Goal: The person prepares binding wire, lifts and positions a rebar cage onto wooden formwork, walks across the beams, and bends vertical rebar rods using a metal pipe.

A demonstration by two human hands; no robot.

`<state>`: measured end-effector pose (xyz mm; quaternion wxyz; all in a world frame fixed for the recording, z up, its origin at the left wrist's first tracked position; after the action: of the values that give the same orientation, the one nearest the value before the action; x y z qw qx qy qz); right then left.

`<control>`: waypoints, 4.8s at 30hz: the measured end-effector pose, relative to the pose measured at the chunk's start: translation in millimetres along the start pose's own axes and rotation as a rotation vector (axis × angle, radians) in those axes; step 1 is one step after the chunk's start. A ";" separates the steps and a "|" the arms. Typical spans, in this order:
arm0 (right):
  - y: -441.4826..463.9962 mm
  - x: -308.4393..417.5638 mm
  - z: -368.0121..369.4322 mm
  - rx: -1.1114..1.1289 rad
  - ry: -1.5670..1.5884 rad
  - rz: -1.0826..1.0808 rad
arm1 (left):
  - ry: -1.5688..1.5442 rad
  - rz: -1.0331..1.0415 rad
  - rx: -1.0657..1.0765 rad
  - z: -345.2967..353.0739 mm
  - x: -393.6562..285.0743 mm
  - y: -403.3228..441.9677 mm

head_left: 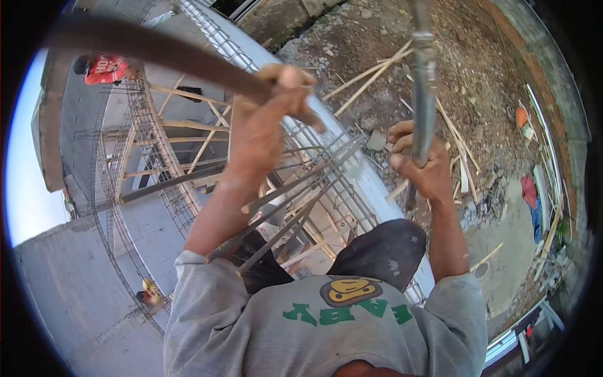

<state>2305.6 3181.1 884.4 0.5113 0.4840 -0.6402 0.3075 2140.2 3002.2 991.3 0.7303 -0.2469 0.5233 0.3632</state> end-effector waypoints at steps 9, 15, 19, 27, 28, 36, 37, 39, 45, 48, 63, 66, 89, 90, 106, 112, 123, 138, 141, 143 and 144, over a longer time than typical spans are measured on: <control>19.7 -55.1 -62.4 -0.559 0.349 0.246 | 0.162 0.695 -0.208 -9.7 -156.5 -75.0; 43.1 -112.4 -101.2 -0.871 0.517 0.287 | -0.254 0.868 -0.235 -88.3 -276.1 -146.7; 64.8 -202.9 -88.8 -0.948 0.484 0.494 | -0.255 0.977 -0.481 -147.3 -271.4 -159.5; 72.0 -307.3 11.8 -1.066 0.523 0.732 | 0.007 0.641 -0.530 -267.1 -190.3 -172.0; 70.8 -312.6 20.4 -1.080 0.545 0.755 | 0.291 0.622 -0.868 -208.6 -135.3 -145.8; 62.4 -341.3 30.7 -1.061 0.606 0.799 | 0.150 0.106 -0.408 -148.0 -42.3 -86.0; 63.9 -341.5 24.1 -1.073 0.607 0.794 | 0.107 0.078 -0.342 -142.4 -42.8 -84.2; 68.5 -332.2 11.5 -1.075 0.622 0.811 | 0.045 0.049 -0.228 -143.3 -45.4 -86.8; 78.9 -348.7 16.5 -1.032 0.644 0.781 | -0.032 0.041 -0.098 -110.7 -23.9 -75.5; 79.2 -340.0 12.5 -1.064 0.624 0.794 | -0.094 -0.046 -0.043 -109.9 -21.1 -65.4; 102.7 -379.9 14.0 -0.837 0.770 0.931 | -0.159 -0.066 -0.076 -106.7 -14.0 -58.3; 106.5 -413.6 21.2 -0.777 0.691 1.004 | -0.147 -0.054 -0.125 -98.4 -11.5 -60.0; 79.2 -423.1 11.0 -0.592 0.640 0.925 | -0.218 -0.462 -1.116 -156.8 158.2 -267.9; 81.7 -420.0 11.5 -0.601 0.628 0.937 | -0.164 -0.492 -1.141 -142.3 165.0 -276.7; 84.1 -416.0 10.8 -0.638 0.553 0.980 | 0.464 -0.443 -0.365 -48.4 166.6 -247.1; 86.2 -425.9 8.0 -0.634 0.579 0.965 | 0.559 -0.415 -0.349 -66.3 243.6 -225.0; 80.1 -419.3 6.2 -0.626 0.623 0.922 | 0.421 -0.425 -0.419 -68.2 300.7 -204.9; 72.5 -426.8 5.9 -0.674 0.680 0.907 | 0.495 -0.365 -0.472 -90.1 338.5 -207.5; 68.8 -419.6 6.6 -0.687 0.618 0.923 | 0.482 -0.326 -0.519 -71.8 323.0 -194.5; 66.5 -418.3 5.7 -0.674 0.613 0.902 | 0.517 -0.361 -0.531 -71.7 321.0 -192.5; 67.1 -414.9 6.2 -0.663 0.610 0.891 | 0.558 -0.401 -0.528 -75.3 324.2 -192.1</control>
<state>2244.3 3325.2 494.3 0.6164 -0.1226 -0.6670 0.4002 2308.8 2916.6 656.7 0.5289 -0.6106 0.5314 0.2549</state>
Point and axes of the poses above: each hand's wrist, its own y-axis towards the middle knuckle, its own z-axis out of the palm, x = y × z, the point moved 1 cm from there along y, towards the middle knuckle, and after that the axes turned 13 degrees about -y, right-handed, at the moved point
